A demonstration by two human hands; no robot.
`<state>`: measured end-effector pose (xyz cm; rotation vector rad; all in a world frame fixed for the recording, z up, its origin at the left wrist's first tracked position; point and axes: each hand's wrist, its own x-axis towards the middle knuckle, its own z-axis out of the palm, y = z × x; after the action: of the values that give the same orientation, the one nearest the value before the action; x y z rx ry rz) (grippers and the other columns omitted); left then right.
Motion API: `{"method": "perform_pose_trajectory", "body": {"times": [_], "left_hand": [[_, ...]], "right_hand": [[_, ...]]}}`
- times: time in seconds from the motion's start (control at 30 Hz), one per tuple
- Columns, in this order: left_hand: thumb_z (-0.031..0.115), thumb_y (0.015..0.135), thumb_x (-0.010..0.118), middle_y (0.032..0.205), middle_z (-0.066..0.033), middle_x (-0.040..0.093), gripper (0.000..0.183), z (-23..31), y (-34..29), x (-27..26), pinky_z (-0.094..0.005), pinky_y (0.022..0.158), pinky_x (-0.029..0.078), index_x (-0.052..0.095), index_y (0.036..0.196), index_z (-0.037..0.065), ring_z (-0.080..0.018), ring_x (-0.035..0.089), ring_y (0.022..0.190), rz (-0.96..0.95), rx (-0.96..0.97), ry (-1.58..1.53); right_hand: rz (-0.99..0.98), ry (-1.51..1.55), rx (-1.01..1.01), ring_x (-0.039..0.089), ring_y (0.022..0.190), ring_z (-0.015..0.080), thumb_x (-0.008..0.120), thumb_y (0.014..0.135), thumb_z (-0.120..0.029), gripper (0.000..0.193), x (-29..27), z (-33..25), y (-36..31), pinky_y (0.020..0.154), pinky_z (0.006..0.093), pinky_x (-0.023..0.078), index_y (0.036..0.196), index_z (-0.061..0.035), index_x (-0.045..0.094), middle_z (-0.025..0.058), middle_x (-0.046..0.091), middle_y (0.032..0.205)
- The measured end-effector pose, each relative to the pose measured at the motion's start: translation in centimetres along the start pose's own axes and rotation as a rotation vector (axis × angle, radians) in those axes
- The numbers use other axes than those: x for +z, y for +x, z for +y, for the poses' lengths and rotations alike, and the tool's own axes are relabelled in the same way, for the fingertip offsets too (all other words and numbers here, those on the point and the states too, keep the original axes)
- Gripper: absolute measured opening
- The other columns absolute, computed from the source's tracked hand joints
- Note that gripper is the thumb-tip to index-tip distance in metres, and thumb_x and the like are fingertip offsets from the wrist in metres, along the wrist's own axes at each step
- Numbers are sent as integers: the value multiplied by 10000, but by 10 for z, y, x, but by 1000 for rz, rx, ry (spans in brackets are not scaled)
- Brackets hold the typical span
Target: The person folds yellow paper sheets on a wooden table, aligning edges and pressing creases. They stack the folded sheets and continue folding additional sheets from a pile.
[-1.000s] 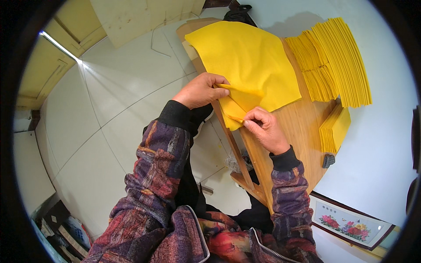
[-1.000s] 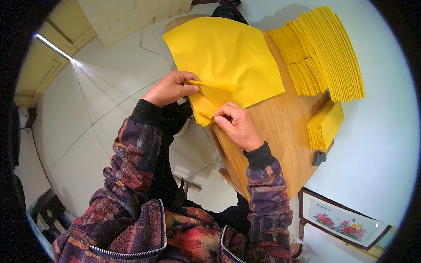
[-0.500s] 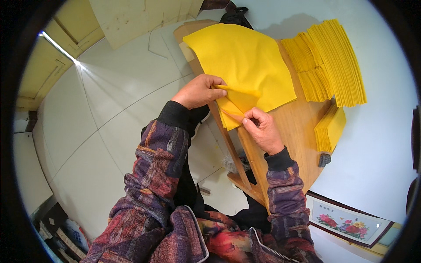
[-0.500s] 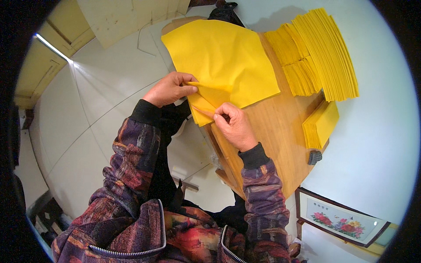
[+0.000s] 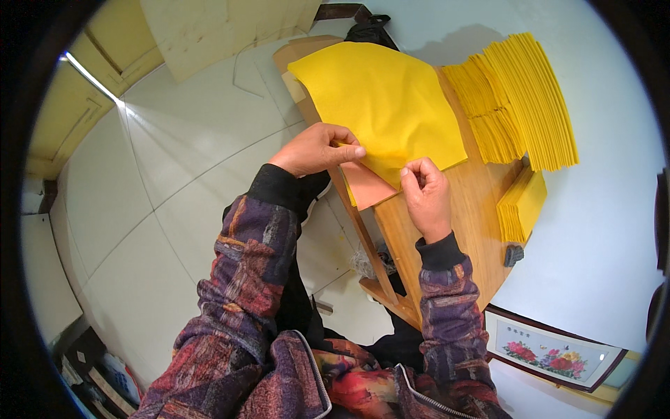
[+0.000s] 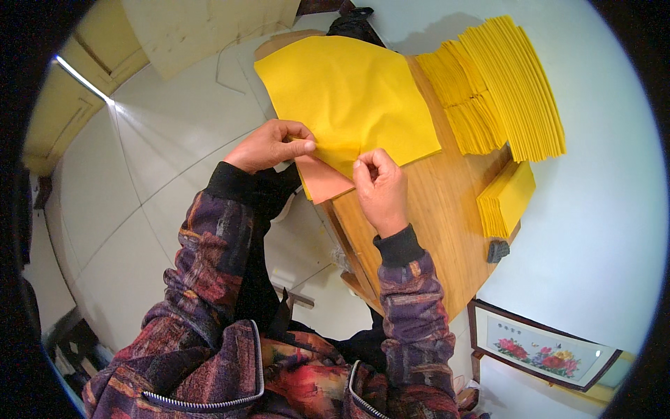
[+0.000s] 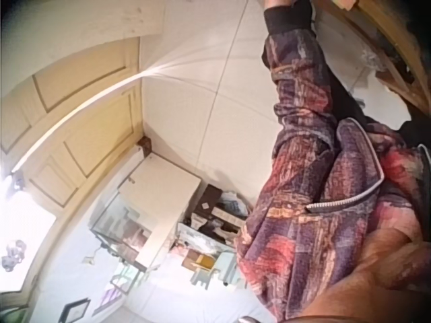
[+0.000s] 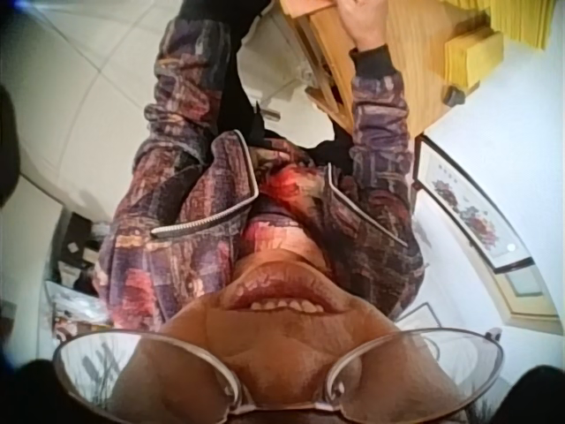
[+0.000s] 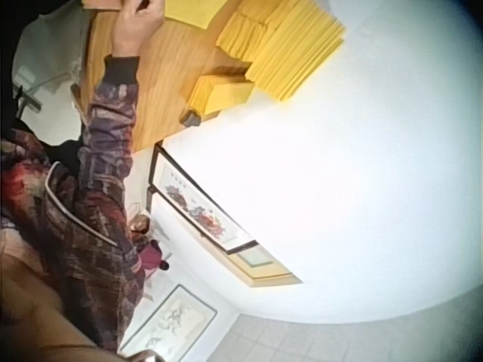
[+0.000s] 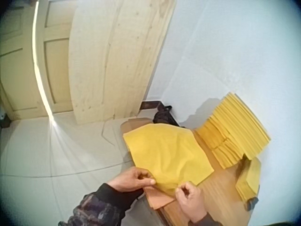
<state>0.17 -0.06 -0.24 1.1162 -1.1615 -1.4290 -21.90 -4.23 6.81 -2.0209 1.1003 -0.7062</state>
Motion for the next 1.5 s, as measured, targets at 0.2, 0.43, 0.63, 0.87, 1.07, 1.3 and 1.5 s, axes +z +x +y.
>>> {"method": "perform_pose_trajectory", "body": {"times": [0.2,0.43,0.63,0.87,1.07,1.3,1.5], "left_hand": [[85,879,611,836,22,633,155,0,0,1,-201,646,441,644,1000,-6,-56,540,742,12,69,47],[47,825,610,860,-47,676,180,5,-1,4,-247,745,478,658,975,-41,-108,589,784,51,-4,-56],[58,872,603,879,15,647,203,-1,3,3,-192,644,444,651,1058,-10,-48,538,723,39,-2,-5],[52,872,602,879,10,642,211,-1,2,3,-187,650,445,644,1067,-17,-53,539,721,36,-15,-30],[49,872,604,869,15,636,206,2,2,3,-187,634,439,645,1063,-17,-53,533,711,37,-22,-13],[40,881,584,889,9,643,214,0,2,3,-190,651,447,640,1078,-20,-52,542,731,26,-8,-10],[42,889,573,933,-6,652,226,-2,2,1,-198,706,468,635,1096,-26,-62,568,782,3,-13,-17]], "right_hand": [[150,-162,-92,510,628,106,604,873,-46,62,7,-4,-2,577,256,432,896,-4,565,41,564,765],[-271,-574,-433,533,945,321,716,687,5,397,11,-19,-37,794,391,467,1051,-42,564,114,533,980],[-263,-538,-425,559,866,307,698,722,-1,222,13,-10,-29,732,377,474,917,-33,595,107,564,907],[-342,-452,-412,552,862,313,666,785,-62,109,3,-4,-20,739,393,475,854,-28,589,113,548,869],[-351,-443,-374,563,845,322,658,784,-56,104,1,-5,-19,731,399,475,852,-17,589,125,556,853],[-304,-270,-308,574,764,321,636,772,-27,54,5,-2,-16,676,386,473,791,-5,591,132,568,779],[-373,-134,-184,569,685,276,646,786,-42,72,0,2,-10,617,340,456,772,6,594,128,569,733]]}}
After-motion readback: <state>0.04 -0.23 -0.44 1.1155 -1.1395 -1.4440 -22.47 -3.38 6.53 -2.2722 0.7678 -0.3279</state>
